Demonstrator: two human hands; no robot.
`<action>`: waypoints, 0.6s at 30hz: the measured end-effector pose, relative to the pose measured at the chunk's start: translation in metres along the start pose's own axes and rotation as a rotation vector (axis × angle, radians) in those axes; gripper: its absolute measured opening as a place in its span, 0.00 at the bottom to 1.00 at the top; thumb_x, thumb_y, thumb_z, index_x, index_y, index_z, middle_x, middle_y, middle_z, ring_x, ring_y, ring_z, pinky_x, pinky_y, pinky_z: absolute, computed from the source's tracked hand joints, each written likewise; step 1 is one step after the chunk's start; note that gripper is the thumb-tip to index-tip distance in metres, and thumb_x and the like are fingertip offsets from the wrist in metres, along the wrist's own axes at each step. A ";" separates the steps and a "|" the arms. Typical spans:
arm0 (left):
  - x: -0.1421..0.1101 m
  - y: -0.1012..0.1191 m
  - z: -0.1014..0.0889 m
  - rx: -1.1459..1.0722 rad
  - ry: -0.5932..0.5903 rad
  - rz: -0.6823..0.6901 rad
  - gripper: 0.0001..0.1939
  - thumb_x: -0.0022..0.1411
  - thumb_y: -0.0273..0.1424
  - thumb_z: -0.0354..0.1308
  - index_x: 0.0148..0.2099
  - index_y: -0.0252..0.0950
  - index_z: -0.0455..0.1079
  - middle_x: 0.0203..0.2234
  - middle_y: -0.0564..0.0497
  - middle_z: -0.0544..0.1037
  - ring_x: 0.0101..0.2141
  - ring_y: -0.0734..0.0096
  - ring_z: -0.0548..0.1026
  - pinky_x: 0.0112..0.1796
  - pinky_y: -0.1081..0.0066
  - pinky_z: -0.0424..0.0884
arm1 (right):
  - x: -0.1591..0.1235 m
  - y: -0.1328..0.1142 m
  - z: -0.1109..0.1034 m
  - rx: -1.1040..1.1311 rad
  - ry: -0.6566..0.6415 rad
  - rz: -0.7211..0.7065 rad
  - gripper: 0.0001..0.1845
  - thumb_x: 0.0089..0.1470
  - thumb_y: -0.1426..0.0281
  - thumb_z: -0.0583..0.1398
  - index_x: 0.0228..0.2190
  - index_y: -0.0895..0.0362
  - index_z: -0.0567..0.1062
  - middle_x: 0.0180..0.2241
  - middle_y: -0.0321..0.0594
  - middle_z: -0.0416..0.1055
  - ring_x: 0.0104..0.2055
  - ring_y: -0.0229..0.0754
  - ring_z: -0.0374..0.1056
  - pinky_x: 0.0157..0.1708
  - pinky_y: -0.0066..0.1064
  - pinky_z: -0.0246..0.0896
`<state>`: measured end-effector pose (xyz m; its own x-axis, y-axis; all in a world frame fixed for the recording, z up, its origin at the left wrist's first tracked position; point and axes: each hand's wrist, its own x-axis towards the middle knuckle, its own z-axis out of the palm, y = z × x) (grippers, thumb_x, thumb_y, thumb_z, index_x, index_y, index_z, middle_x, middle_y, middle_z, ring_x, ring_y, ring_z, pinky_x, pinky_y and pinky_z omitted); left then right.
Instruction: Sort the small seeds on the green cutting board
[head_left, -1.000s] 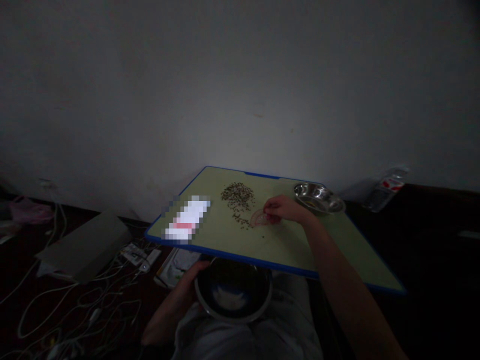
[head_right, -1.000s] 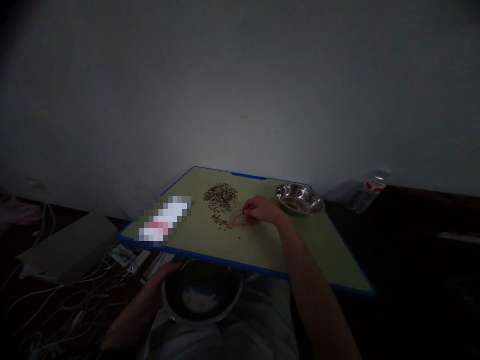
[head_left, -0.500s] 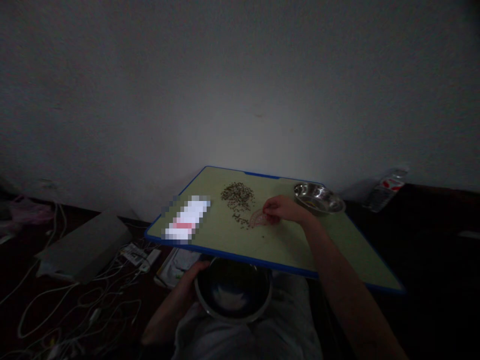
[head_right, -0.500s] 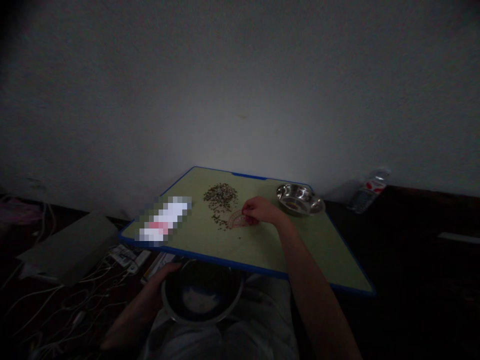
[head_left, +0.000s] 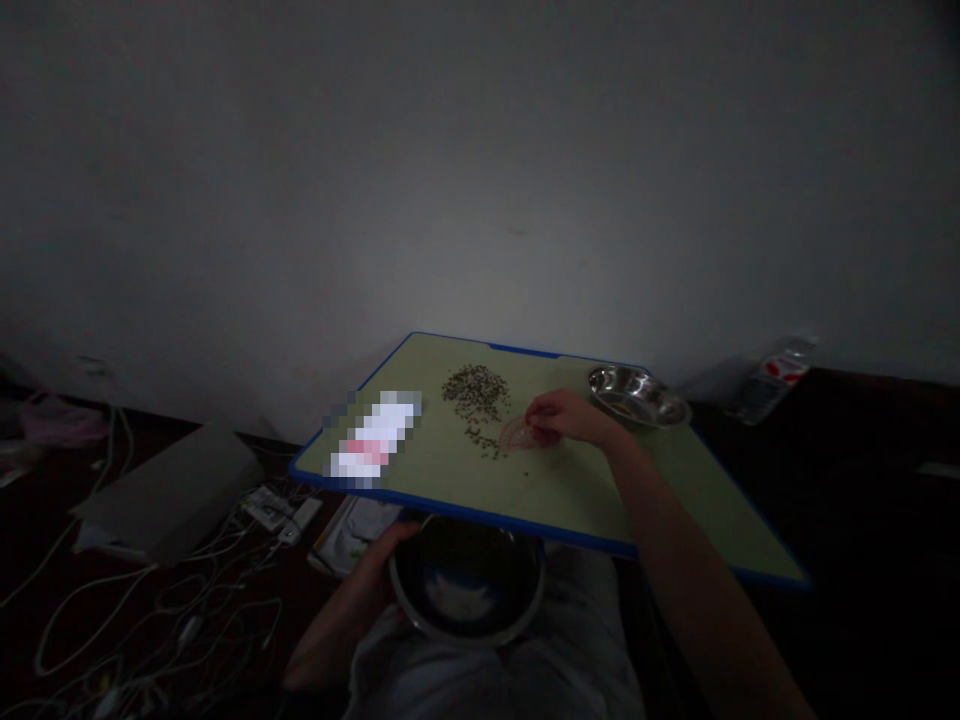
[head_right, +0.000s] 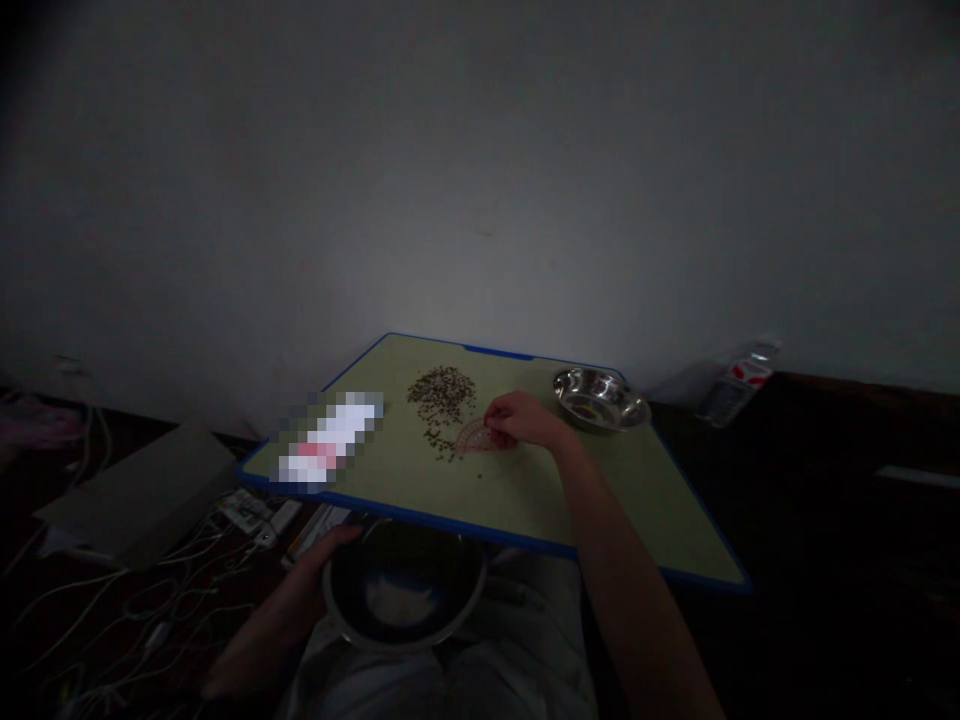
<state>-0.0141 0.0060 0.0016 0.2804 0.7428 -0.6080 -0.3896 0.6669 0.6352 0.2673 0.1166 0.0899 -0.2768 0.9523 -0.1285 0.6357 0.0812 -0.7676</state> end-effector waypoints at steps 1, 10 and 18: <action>0.000 0.000 0.000 -0.001 -0.007 -0.006 0.11 0.48 0.37 0.57 0.25 0.34 0.74 0.16 0.53 0.77 0.22 0.67 0.73 0.25 0.72 0.65 | 0.000 0.000 0.000 -0.007 0.008 0.000 0.05 0.47 0.75 0.55 0.26 0.61 0.71 0.18 0.37 0.70 0.20 0.35 0.67 0.21 0.24 0.63; 0.006 -0.002 -0.008 0.088 -0.016 0.058 0.13 0.50 0.39 0.56 0.22 0.35 0.73 0.11 0.56 0.73 0.16 0.74 0.67 0.24 0.73 0.63 | 0.001 0.002 0.003 -0.006 -0.027 -0.030 0.04 0.46 0.74 0.56 0.25 0.60 0.71 0.17 0.36 0.70 0.19 0.35 0.66 0.20 0.25 0.62; 0.010 -0.004 -0.009 0.095 -0.050 0.074 0.13 0.48 0.39 0.57 0.24 0.35 0.74 0.14 0.54 0.74 0.21 0.69 0.71 0.27 0.72 0.65 | 0.001 0.001 0.004 0.002 -0.043 -0.029 0.04 0.47 0.73 0.55 0.25 0.60 0.70 0.18 0.36 0.70 0.20 0.36 0.67 0.19 0.25 0.63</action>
<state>-0.0179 0.0101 -0.0109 0.2980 0.7905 -0.5351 -0.3263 0.6112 0.7211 0.2642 0.1167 0.0864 -0.3255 0.9361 -0.1331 0.6254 0.1076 -0.7729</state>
